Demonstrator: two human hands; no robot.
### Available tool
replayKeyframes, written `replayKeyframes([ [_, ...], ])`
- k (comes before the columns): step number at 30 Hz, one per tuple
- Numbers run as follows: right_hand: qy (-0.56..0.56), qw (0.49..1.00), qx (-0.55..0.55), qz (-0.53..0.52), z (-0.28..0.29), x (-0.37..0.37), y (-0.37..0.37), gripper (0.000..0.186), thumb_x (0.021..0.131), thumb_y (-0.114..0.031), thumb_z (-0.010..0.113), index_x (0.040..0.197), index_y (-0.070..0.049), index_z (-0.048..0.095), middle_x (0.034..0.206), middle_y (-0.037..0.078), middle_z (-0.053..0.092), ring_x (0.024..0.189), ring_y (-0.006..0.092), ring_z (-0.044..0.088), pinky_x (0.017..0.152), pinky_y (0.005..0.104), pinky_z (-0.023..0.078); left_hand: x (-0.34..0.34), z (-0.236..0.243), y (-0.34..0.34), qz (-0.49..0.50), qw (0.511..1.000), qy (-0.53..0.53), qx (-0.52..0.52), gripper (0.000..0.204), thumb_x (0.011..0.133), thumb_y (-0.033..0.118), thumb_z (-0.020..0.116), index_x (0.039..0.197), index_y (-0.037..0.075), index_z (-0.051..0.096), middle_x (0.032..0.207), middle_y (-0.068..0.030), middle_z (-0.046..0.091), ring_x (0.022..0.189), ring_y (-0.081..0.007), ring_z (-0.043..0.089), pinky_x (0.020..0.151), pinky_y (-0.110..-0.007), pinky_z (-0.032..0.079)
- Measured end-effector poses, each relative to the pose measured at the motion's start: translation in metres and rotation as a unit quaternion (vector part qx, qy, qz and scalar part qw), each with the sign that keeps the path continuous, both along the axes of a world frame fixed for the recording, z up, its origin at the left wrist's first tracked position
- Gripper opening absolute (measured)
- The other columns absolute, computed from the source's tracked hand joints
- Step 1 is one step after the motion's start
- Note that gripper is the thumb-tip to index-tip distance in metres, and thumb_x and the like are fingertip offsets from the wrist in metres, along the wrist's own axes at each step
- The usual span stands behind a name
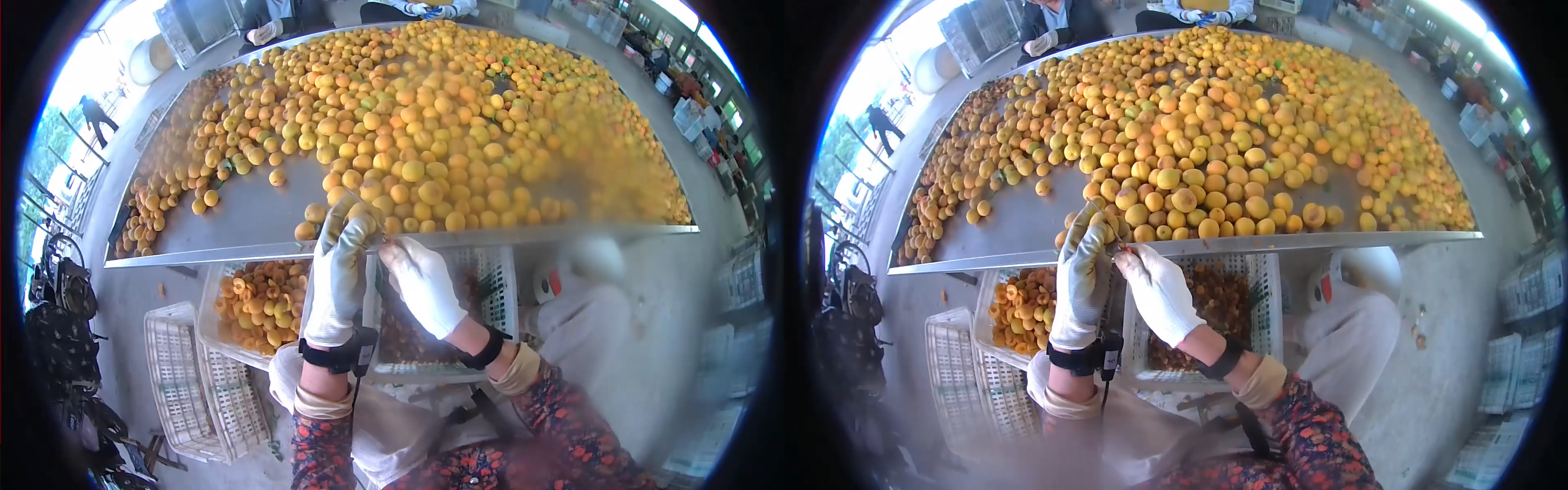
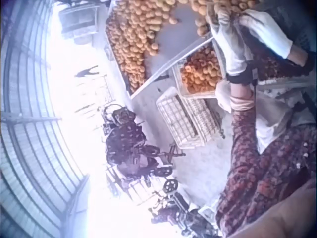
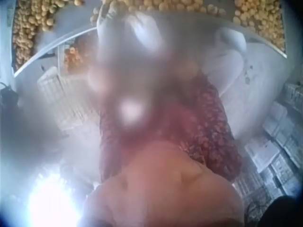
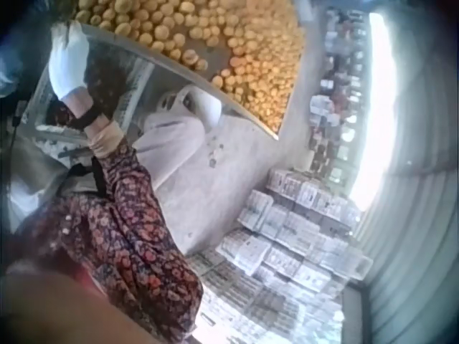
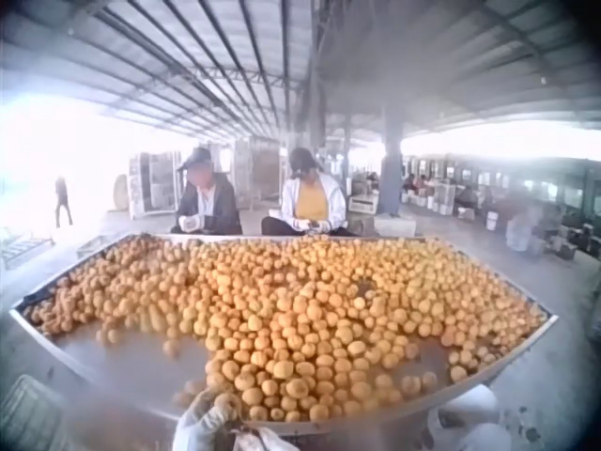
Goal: Manually pitting apricots using a curved pitting knife at a processing table.
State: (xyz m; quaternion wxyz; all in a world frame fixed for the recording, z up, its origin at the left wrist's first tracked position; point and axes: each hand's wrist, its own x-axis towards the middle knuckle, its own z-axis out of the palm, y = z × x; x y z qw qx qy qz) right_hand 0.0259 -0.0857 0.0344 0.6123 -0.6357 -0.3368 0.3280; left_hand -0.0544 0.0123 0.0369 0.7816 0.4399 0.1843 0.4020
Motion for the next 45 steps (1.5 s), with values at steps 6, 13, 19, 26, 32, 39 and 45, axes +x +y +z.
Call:
replayKeyframes([
  [6, -0.141, 0.990, -0.013, -0.010, -0.002, -0.005, 0.002, 0.025, 0.095, -0.026, 0.052, 0.101, -0.002, 0.057, 0.075, 0.018, 0.062, 0.072, 0.0327, 0.063, 0.066, 0.0366, 0.047, 0.008, -0.021, 0.001, 0.027, 0.995, -0.003, -0.098, 0.038, 0.100, 0.036, 0.044, 0.116, 0.003, 0.053, 0.107, -0.0061, 0.060, 0.098, -0.0166, 0.057, 0.089, -0.032, 0.046],
  [13, -0.221, 0.974, 0.007, -0.053, -0.022, 0.007, 0.007, 0.023, 0.095, -0.026, 0.052, 0.096, -0.003, 0.055, 0.074, 0.020, 0.061, 0.072, 0.0384, 0.061, 0.064, 0.0416, 0.047, 0.018, -0.009, -0.001, -0.015, 0.996, -0.055, -0.075, 0.038, 0.101, 0.035, 0.041, 0.117, 0.002, 0.051, 0.108, -0.0090, 0.060, 0.097, -0.0202, 0.059, 0.088, -0.034, 0.047],
  [19, -0.350, 0.936, 0.011, -0.026, -0.027, -0.001, -0.001, 0.018, 0.092, -0.022, 0.056, 0.096, -0.005, 0.056, 0.080, 0.020, 0.062, 0.071, 0.0389, 0.061, 0.060, 0.0441, 0.048, 0.008, -0.021, 0.013, 0.078, 0.982, -0.057, -0.162, 0.035, 0.101, 0.034, 0.041, 0.108, 0.003, 0.053, 0.098, -0.0099, 0.061, 0.088, -0.0216, 0.060, 0.085, -0.035, 0.048],
  [26, 0.002, 0.994, 0.087, -0.068, -0.011, 0.015, -0.031, 0.010, 0.094, -0.014, 0.055, 0.094, -0.004, 0.057, 0.071, -0.006, 0.049, 0.057, 0.0021, 0.043, 0.047, 0.0193, 0.034, 0.009, -0.028, 0.007, 0.159, 0.974, 0.089, 0.137, 0.029, 0.101, 0.028, 0.040, 0.099, 0.004, 0.057, 0.094, -0.0097, 0.061, 0.086, -0.0230, 0.061, 0.080, -0.034, 0.048],
  [32, 0.014, 0.988, 0.048, -0.143, -0.002, 0.019, 0.002, 0.023, 0.094, -0.023, 0.058, 0.087, -0.001, 0.057, 0.073, 0.000, 0.054, 0.067, 0.0059, 0.047, 0.058, 0.0237, 0.039, 0.018, -0.014, -0.033, 0.157, 0.832, 0.244, 0.473, 0.025, 0.095, 0.024, 0.047, 0.104, 0.004, 0.059, 0.090, -0.0205, 0.063, 0.082, -0.0401, 0.058, 0.068, -0.046, 0.047],
  [39, -0.187, 0.965, 0.040, -0.179, -0.012, 0.013, 0.005, 0.020, 0.090, -0.022, 0.062, 0.085, -0.003, 0.059, 0.068, 0.011, 0.060, 0.056, 0.0199, 0.054, 0.056, 0.0304, 0.044, 0.019, -0.019, -0.062, 0.154, 0.933, 0.267, 0.185, 0.028, 0.098, 0.022, 0.046, 0.111, 0.001, 0.056, 0.091, -0.0157, 0.064, 0.080, -0.0231, 0.061, 0.074, -0.034, 0.048],
  [45, -0.462, 0.867, 0.132, -0.130, -0.010, 0.030, 0.015, 0.025, 0.080, -0.018, 0.069, 0.072, -0.008, 0.048, 0.059, 0.011, 0.052, 0.054, 0.0336, 0.055, 0.049, 0.0414, 0.043, 0.015, -0.053, -0.044, 0.118, 0.963, 0.171, 0.169, 0.030, 0.102, 0.020, 0.035, 0.111, 0.000, 0.055, 0.103, -0.0065, 0.059, 0.093, -0.0136, 0.054, 0.082, -0.026, 0.045],
])
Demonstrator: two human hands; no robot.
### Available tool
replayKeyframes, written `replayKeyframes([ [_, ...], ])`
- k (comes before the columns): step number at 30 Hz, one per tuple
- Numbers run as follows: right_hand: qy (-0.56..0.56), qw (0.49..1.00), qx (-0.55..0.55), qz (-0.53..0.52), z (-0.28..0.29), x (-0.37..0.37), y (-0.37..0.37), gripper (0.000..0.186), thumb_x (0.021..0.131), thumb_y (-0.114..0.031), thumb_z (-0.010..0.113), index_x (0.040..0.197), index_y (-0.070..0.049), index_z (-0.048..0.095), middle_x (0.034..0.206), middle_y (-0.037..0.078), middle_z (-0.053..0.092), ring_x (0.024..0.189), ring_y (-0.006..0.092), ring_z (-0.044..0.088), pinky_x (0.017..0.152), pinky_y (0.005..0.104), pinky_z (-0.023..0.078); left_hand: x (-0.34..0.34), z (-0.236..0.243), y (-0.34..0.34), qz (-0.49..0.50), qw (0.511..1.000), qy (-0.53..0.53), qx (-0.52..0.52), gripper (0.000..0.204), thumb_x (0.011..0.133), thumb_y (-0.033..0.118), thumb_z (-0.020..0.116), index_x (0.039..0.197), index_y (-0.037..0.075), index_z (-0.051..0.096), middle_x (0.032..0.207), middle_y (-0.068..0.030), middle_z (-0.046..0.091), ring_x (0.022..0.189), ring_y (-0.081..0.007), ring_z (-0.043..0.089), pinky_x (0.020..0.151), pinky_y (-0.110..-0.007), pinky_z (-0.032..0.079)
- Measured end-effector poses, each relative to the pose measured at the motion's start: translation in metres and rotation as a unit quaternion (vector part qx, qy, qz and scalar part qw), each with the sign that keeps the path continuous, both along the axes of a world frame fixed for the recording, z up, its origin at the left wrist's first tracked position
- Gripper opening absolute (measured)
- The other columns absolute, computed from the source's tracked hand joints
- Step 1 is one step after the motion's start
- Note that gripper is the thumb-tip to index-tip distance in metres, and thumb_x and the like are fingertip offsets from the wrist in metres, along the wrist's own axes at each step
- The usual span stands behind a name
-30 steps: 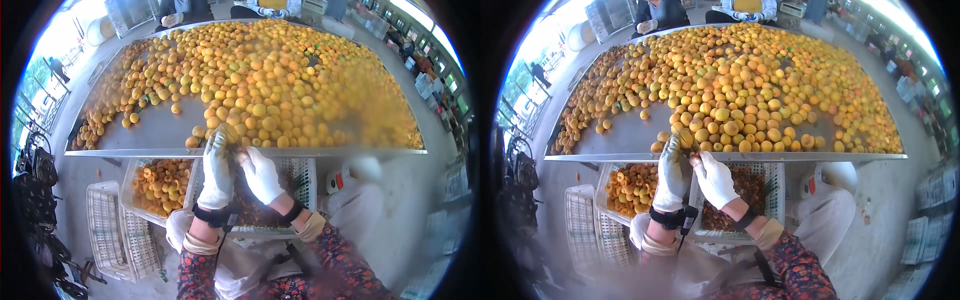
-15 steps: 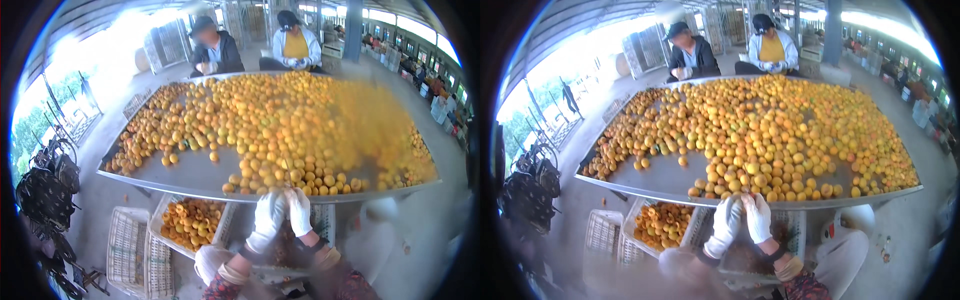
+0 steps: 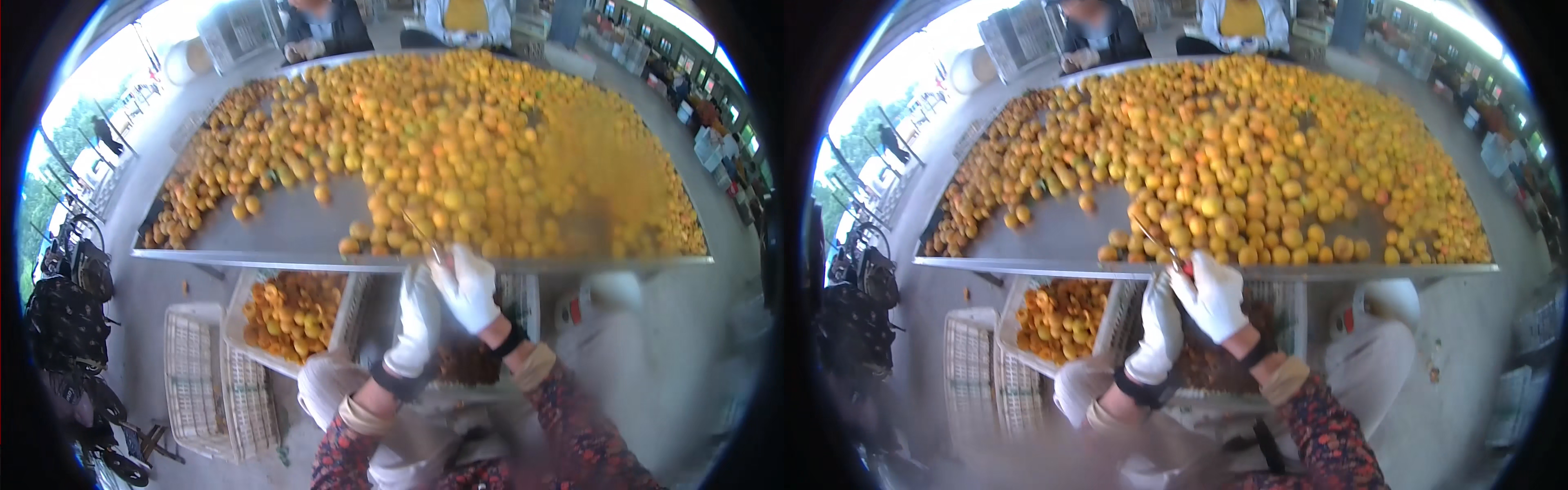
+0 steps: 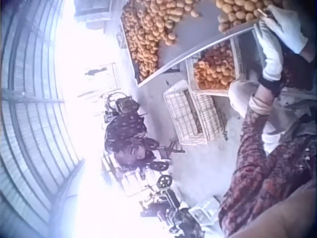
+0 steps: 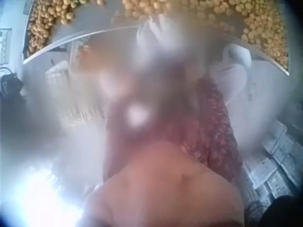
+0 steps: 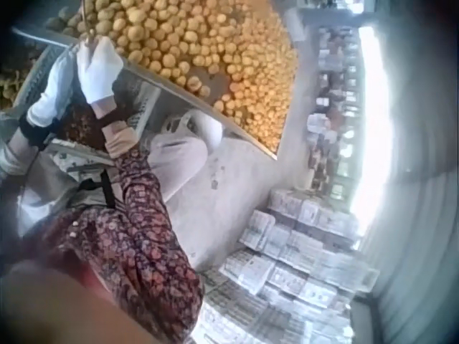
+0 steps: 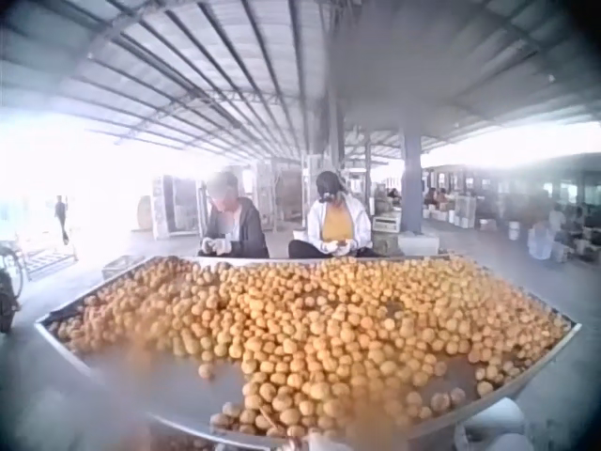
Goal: Manually pitting apricots using a curved pitting knife at a processing table.
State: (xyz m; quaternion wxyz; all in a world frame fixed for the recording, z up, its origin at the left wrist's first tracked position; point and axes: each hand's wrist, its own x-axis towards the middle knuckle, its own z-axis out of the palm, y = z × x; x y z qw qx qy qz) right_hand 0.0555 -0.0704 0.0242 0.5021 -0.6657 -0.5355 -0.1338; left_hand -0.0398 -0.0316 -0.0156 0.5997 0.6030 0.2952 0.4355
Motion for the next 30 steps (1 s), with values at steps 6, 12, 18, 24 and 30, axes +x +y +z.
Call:
replayKeyframes([
  [6, 0.289, 0.954, -0.051, 0.065, 0.000, 0.002, 0.004, 0.022, 0.084, -0.023, 0.069, 0.083, -0.005, 0.056, 0.059, 0.007, 0.054, 0.052, 0.0183, 0.058, 0.050, 0.0318, 0.044, -0.003, 0.021, 0.007, -0.116, 0.967, -0.056, -0.220, 0.027, 0.101, 0.022, 0.033, 0.102, 0.005, 0.054, 0.067, -0.0014, 0.052, 0.055, -0.0099, 0.048, 0.049, -0.025, 0.039],
  [12, 0.474, 0.866, -0.059, 0.150, 0.012, -0.016, -0.002, 0.021, 0.093, -0.019, 0.059, 0.091, 0.001, 0.055, 0.075, -0.001, 0.059, 0.074, 0.0052, 0.056, 0.063, 0.0209, 0.045, -0.026, 0.023, 0.008, -0.138, 0.975, -0.107, -0.138, 0.025, 0.099, 0.022, 0.038, 0.097, 0.003, 0.054, 0.065, -0.0040, 0.054, 0.052, -0.0089, 0.045, 0.049, -0.022, 0.037],
  [18, 0.140, 0.983, -0.113, 0.041, -0.002, -0.037, 0.008, 0.047, 0.074, -0.044, 0.075, 0.086, -0.004, 0.054, 0.074, 0.015, 0.061, 0.065, 0.0326, 0.060, 0.060, 0.0385, 0.048, -0.039, -0.019, 0.024, -0.038, 0.989, -0.123, -0.070, 0.039, 0.102, 0.025, 0.030, 0.111, -0.001, 0.057, 0.107, -0.0105, 0.060, 0.100, -0.0185, 0.056, 0.089, -0.029, 0.043],
  [24, 0.628, 0.730, -0.106, 0.247, 0.023, -0.015, 0.010, 0.020, 0.086, -0.024, 0.064, 0.081, -0.007, 0.055, 0.060, -0.001, 0.049, 0.044, 0.0084, 0.041, 0.041, 0.0247, 0.032, -0.041, 0.025, 0.031, -0.169, 0.922, -0.251, -0.242, 0.034, 0.103, 0.027, 0.030, 0.092, 0.002, 0.052, 0.066, -0.0056, 0.055, 0.057, -0.0130, 0.050, 0.053, -0.027, 0.041],
  [30, 0.693, 0.683, -0.064, 0.222, 0.037, -0.009, 0.011, 0.025, 0.097, -0.016, 0.044, 0.119, -0.007, 0.055, 0.075, 0.004, 0.051, 0.044, 0.0080, 0.035, 0.042, 0.0224, 0.027, -0.046, 0.011, 0.039, -0.122, 0.928, -0.235, -0.263, 0.035, 0.096, 0.039, 0.037, 0.094, 0.009, 0.054, 0.072, -0.0071, 0.054, 0.066, -0.0198, 0.050, 0.063, -0.032, 0.040],
])
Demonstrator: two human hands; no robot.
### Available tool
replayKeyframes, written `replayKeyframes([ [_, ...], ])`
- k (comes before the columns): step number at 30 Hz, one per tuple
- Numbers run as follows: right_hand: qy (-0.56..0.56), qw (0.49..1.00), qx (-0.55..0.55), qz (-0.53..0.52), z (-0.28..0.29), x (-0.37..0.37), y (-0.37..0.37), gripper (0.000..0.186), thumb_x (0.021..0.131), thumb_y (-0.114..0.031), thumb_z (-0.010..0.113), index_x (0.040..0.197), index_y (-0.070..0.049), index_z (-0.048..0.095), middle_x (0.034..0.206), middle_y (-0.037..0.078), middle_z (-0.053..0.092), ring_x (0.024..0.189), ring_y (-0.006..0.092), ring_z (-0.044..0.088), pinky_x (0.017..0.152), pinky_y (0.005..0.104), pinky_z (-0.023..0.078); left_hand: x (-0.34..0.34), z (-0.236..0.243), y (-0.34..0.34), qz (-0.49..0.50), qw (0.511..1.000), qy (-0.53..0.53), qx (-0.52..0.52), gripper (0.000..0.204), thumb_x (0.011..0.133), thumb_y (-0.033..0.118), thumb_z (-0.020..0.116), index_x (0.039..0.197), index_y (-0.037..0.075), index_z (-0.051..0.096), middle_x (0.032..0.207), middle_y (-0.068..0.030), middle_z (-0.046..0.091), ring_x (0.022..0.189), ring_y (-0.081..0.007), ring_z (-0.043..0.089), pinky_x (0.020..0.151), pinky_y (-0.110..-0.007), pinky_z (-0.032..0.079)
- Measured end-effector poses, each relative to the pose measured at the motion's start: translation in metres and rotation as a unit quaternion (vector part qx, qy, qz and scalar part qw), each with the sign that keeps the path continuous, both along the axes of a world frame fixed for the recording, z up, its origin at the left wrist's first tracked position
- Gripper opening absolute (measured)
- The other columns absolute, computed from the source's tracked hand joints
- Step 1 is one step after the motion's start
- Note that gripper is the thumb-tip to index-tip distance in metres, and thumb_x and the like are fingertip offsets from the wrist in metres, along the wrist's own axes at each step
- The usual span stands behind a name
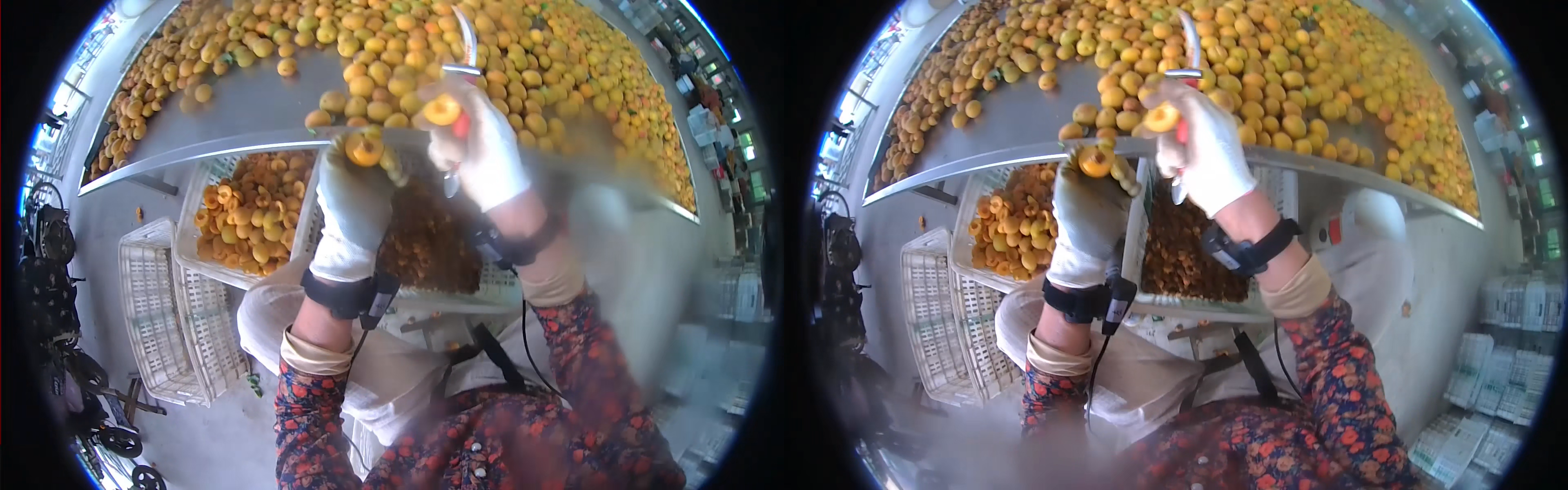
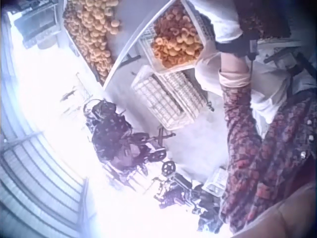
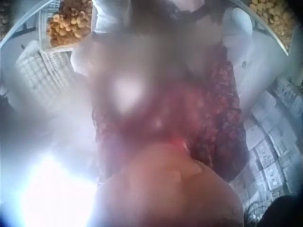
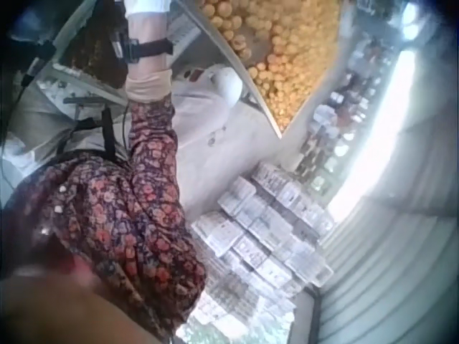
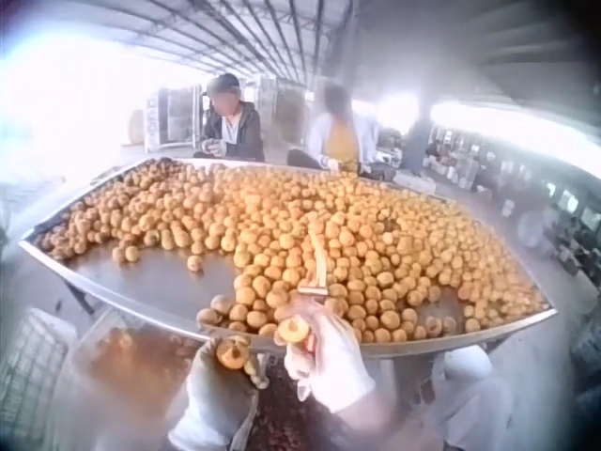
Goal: Manually pitting apricots using a curved pitting knife at a processing table.
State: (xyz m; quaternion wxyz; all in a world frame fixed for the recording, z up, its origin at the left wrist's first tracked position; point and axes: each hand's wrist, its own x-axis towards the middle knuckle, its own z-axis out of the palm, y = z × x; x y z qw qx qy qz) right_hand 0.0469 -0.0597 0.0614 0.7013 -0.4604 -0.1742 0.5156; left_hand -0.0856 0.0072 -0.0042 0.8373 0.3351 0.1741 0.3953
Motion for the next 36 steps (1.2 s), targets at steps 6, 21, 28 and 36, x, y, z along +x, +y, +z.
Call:
replayKeyframes([
  [6, -0.045, 0.985, 0.165, 0.033, 0.029, -0.050, 0.083, 0.022, 0.086, -0.018, 0.065, 0.100, -0.002, 0.062, 0.066, 0.004, 0.060, 0.040, 0.0077, 0.047, 0.037, 0.0228, 0.035, -0.007, -0.007, 0.001, 0.006, 0.984, -0.031, -0.173, 0.041, 0.098, 0.045, 0.035, 0.106, 0.010, 0.055, 0.088, -0.0061, 0.062, 0.075, -0.0178, 0.059, 0.069, -0.030, 0.048],
  [21, -0.034, 0.965, 0.181, -0.187, 0.013, -0.011, 0.025, 0.027, 0.096, -0.026, 0.047, 0.075, -0.010, 0.041, 0.057, -0.003, 0.035, 0.041, 0.0075, 0.032, 0.039, 0.0242, 0.029, 0.029, -0.019, -0.022, 0.139, 0.961, 0.181, 0.154, 0.026, 0.089, 0.003, 0.055, 0.115, 0.001, 0.052, 0.092, -0.0079, 0.063, 0.081, -0.0174, 0.062, 0.072, -0.027, 0.050],
  [28, -0.039, 0.937, 0.267, -0.222, -0.013, -0.007, 0.023, 0.022, 0.094, -0.025, 0.058, 0.095, -0.005, 0.048, 0.070, -0.004, 0.048, 0.048, 0.0012, 0.038, 0.041, 0.0173, 0.030, 0.048, -0.010, -0.028, 0.103, 0.985, 0.123, -0.058, 0.038, 0.100, 0.034, 0.043, 0.115, 0.001, 0.055, 0.085, -0.0012, 0.057, 0.075, -0.0108, 0.056, 0.066, -0.023, 0.046],
  [36, -0.069, 0.932, 0.291, -0.205, -0.019, -0.009, 0.023, 0.018, 0.096, -0.016, 0.052, 0.102, 0.000, 0.047, 0.083, 0.001, 0.054, 0.076, 0.0064, 0.052, 0.065, 0.0180, 0.042, 0.060, 0.001, -0.041, 0.130, 0.976, 0.172, -0.006, 0.037, 0.104, 0.030, 0.033, 0.114, 0.001, 0.053, 0.104, -0.0064, 0.060, 0.094, -0.0117, 0.057, 0.082, -0.027, 0.047],
])
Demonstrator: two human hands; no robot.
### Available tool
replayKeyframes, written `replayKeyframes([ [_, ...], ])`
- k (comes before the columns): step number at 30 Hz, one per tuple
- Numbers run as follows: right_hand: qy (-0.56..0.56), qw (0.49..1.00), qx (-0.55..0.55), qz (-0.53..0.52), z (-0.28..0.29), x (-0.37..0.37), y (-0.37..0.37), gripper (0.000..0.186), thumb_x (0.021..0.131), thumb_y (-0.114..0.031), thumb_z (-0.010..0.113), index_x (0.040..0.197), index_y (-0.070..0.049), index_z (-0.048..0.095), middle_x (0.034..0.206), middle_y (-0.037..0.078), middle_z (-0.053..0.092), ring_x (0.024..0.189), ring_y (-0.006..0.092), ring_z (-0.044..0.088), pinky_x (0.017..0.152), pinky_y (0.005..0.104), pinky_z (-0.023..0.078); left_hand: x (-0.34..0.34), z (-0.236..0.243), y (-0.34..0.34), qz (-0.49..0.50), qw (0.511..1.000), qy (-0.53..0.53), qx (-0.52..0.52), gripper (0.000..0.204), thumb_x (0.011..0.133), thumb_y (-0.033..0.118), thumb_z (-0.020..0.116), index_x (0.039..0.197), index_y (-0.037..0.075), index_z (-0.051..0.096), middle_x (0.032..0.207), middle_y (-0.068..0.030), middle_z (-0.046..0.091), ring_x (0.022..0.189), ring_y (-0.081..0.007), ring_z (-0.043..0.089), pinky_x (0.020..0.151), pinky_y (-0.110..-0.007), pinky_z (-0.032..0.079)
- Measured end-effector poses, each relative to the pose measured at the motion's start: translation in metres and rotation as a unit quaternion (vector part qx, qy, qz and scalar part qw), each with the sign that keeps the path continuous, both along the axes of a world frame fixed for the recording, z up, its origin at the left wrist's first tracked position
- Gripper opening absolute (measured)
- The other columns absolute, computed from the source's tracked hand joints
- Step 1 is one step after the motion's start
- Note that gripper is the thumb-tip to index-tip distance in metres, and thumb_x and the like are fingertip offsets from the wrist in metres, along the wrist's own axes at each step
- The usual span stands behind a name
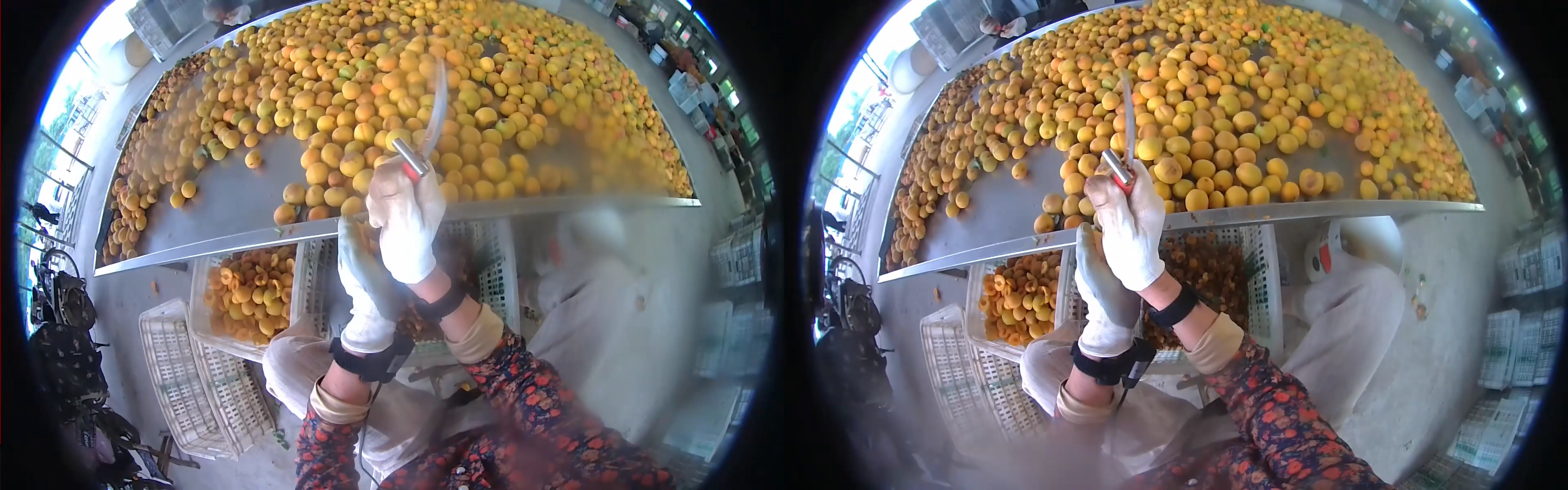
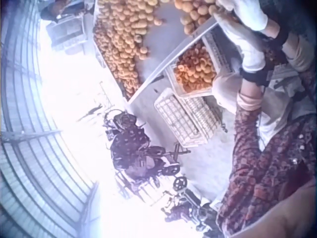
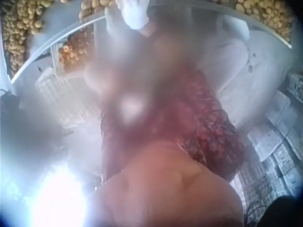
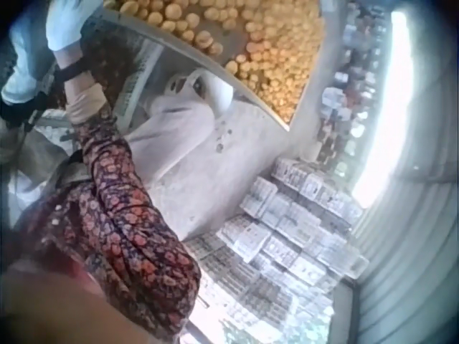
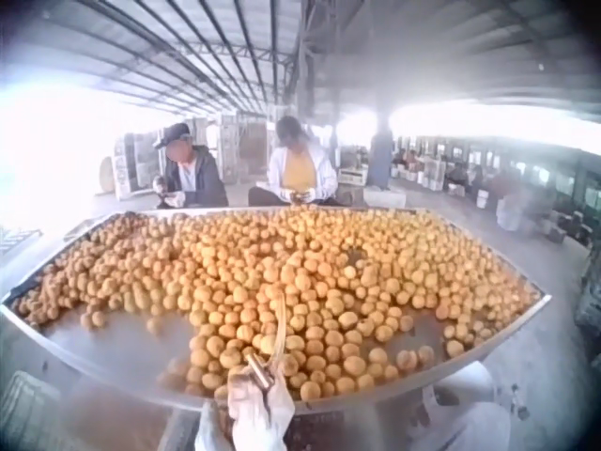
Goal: Manually pitting apricots using a curved pitting knife at a processing table.
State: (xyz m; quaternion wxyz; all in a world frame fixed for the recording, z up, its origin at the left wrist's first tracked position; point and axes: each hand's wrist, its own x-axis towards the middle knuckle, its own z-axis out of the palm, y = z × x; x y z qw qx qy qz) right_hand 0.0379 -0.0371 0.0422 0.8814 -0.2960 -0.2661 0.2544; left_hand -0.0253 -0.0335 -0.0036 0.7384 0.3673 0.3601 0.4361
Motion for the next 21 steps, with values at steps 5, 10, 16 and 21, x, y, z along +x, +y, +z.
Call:
replayKeyframes([
  [5, -0.044, 0.998, 0.009, -0.037, 0.010, -0.005, -0.002, 0.015, 0.095, -0.019, 0.050, 0.096, -0.005, 0.049, 0.073, -0.001, 0.046, 0.053, 0.0063, 0.040, 0.047, 0.0203, 0.033, 0.002, -0.002, -0.005, 0.043, 0.980, 0.098, 0.167, 0.043, 0.103, 0.033, 0.033, 0.119, -0.003, 0.052, 0.090, -0.0014, 0.053, 0.079, -0.0122, 0.050, 0.073, -0.026, 0.044],
  [10, -0.080, 0.994, -0.015, -0.069, 0.010, 0.007, -0.003, 0.023, 0.098, -0.025, 0.044, 0.087, -0.004, 0.046, 0.064, 0.001, 0.043, 0.051, 0.0089, 0.040, 0.045, 0.0236, 0.035, -0.005, -0.015, 0.004, 0.047, 0.948, 0.167, 0.268, 0.031, 0.099, 0.017, 0.041, 0.121, -0.003, 0.050, 0.096, -0.0070, 0.054, 0.080, -0.0155, 0.052, 0.071, -0.027, 0.045],
  [16, -0.134, 0.986, -0.005, -0.094, 0.017, -0.011, -0.005, 0.028, 0.096, -0.028, 0.054, 0.100, -0.002, 0.048, 0.075, -0.001, 0.051, 0.056, 0.0035, 0.043, 0.048, 0.0170, 0.036, 0.001, -0.005, 0.002, 0.119, 0.915, 0.158, 0.353, 0.019, 0.090, 0.003, 0.049, 0.108, -0.002, 0.054, 0.093, -0.0103, 0.056, 0.080, -0.0180, 0.054, 0.069, -0.029, 0.046],
  [21, 0.038, 0.998, -0.008, -0.045, 0.027, 0.011, -0.003, 0.031, 0.098, -0.033, 0.047, 0.077, -0.011, 0.044, 0.056, -0.003, 0.034, 0.042, 0.0105, 0.030, 0.041, 0.0259, 0.026, -0.001, 0.023, 0.003, 0.066, 0.929, 0.161, 0.326, 0.029, 0.097, 0.024, 0.039, 0.086, 0.001, 0.052, 0.074, -0.0069, 0.046, 0.068, -0.0175, 0.047, 0.062, -0.032, 0.039],
])
